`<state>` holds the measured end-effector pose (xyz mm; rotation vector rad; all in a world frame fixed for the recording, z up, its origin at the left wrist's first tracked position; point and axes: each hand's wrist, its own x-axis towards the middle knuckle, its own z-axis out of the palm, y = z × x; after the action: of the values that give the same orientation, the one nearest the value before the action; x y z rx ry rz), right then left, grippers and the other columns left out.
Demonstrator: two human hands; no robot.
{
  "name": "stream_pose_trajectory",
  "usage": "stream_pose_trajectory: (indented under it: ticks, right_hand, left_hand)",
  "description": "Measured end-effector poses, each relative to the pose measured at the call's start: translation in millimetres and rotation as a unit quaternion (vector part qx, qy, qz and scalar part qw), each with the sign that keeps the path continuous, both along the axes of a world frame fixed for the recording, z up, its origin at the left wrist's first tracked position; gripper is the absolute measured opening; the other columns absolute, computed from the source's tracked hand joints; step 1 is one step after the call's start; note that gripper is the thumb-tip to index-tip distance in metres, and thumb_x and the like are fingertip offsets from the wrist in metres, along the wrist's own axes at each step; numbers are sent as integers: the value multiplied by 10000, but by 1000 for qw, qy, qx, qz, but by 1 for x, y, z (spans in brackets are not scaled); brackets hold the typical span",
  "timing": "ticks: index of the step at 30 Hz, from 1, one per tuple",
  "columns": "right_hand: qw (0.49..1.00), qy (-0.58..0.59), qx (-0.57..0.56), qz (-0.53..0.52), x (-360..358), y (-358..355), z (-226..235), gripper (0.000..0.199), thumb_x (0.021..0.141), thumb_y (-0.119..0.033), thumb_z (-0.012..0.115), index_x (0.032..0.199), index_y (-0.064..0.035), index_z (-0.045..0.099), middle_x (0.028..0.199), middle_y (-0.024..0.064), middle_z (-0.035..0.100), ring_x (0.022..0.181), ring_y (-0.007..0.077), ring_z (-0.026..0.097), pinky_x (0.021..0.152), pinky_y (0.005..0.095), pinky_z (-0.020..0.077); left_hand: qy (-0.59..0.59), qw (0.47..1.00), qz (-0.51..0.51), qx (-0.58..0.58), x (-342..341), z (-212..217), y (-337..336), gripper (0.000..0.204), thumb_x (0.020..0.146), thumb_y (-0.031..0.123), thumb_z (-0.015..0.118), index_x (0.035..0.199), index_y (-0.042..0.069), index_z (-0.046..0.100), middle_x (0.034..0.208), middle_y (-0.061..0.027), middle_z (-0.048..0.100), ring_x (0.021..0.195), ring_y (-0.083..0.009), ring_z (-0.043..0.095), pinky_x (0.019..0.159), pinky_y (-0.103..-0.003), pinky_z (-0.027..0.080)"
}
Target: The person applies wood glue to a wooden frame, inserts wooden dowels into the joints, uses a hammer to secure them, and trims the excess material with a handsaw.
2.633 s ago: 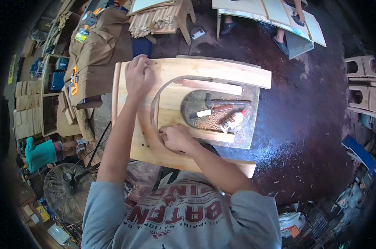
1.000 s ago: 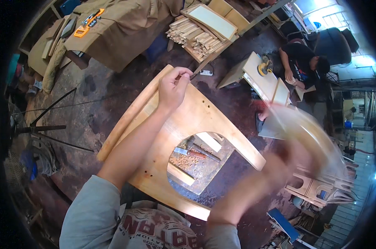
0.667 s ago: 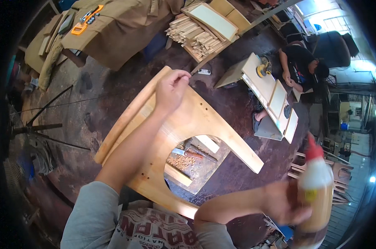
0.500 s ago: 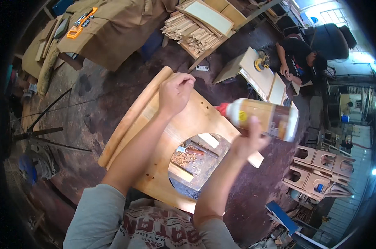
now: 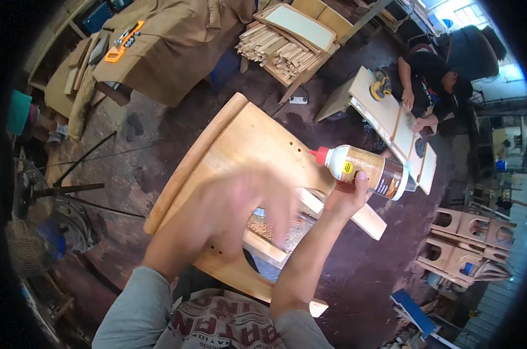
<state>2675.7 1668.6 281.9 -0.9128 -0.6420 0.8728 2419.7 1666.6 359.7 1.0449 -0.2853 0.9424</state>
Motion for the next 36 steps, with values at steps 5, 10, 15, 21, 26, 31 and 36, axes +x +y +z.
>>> stream_pose_trajectory:
  ticks: [5, 10, 15, 21, 26, 31, 36]
  right_hand:
    - [999, 44, 1, -5, -1, 1, 1, 551, 907, -158, 745, 1400, -30, 536, 1257, 114, 669, 1112, 230, 687, 949, 380, 572]
    - [999, 41, -1, -16, -2, 3, 4, 583, 891, -134, 763, 1410, -36, 516, 1280, 119, 655, 1135, 244, 677, 971, 408, 574]
    - [997, 67, 7, -39, -4, -2, -16, 708, 879, -88, 771, 1497, -40, 429, 1354, 137, 604, 1213, 279, 642, 1027, 457, 565]
    - [997, 66, -15, -41, -10, 0, -3, 484, 931, -163, 766, 1350, -65, 544, 1236, 78, 660, 1067, 183, 677, 852, 334, 578]
    - [999, 24, -18, -40, -18, 6, -9, 452, 956, -211, 762, 1344, -81, 568, 1231, 66, 671, 1065, 177, 682, 834, 324, 576]
    - [999, 9, -32, -14, -12, 6, -14, 476, 958, -236, 763, 1355, -74, 556, 1253, 88, 661, 1086, 204, 686, 865, 368, 604]
    - [999, -8, -30, -11, -20, 5, -13, 457, 964, -230, 761, 1341, -59, 569, 1257, 98, 664, 1106, 205, 686, 845, 385, 616]
  left_hand:
    - [-162, 976, -144, 31, 36, 73, -96, 435, 956, 470, 757, 856, 46, 745, 864, -80, 659, 704, -267, 622, 642, -419, 497]
    - [-221, 970, -97, 15, 60, 87, -135, 418, 1011, 349, 699, 765, 16, 638, 788, -158, 599, 674, -342, 588, 612, -461, 437]
    - [-179, 962, -202, 39, 67, 78, -174, 397, 1022, 353, 673, 789, 33, 646, 771, -214, 589, 674, -415, 570, 610, -486, 433]
    - [387, 900, 200, -28, 19, 42, -85, 204, 843, 149, 797, 1015, 54, 738, 1003, -100, 727, 901, -221, 698, 784, -358, 543]
    - [451, 621, 637, 69, 4, -76, 47, 131, 896, 160, 717, 942, 45, 759, 916, -105, 734, 766, -233, 712, 697, -357, 553]
    - [404, 668, 622, -59, 4, -83, 52, 154, 909, 163, 708, 949, 24, 762, 870, -98, 726, 721, -212, 691, 665, -330, 533]
    - [396, 674, 615, -103, 0, -89, 54, 159, 908, 175, 709, 933, 28, 766, 832, -88, 722, 653, -207, 656, 632, -328, 506]
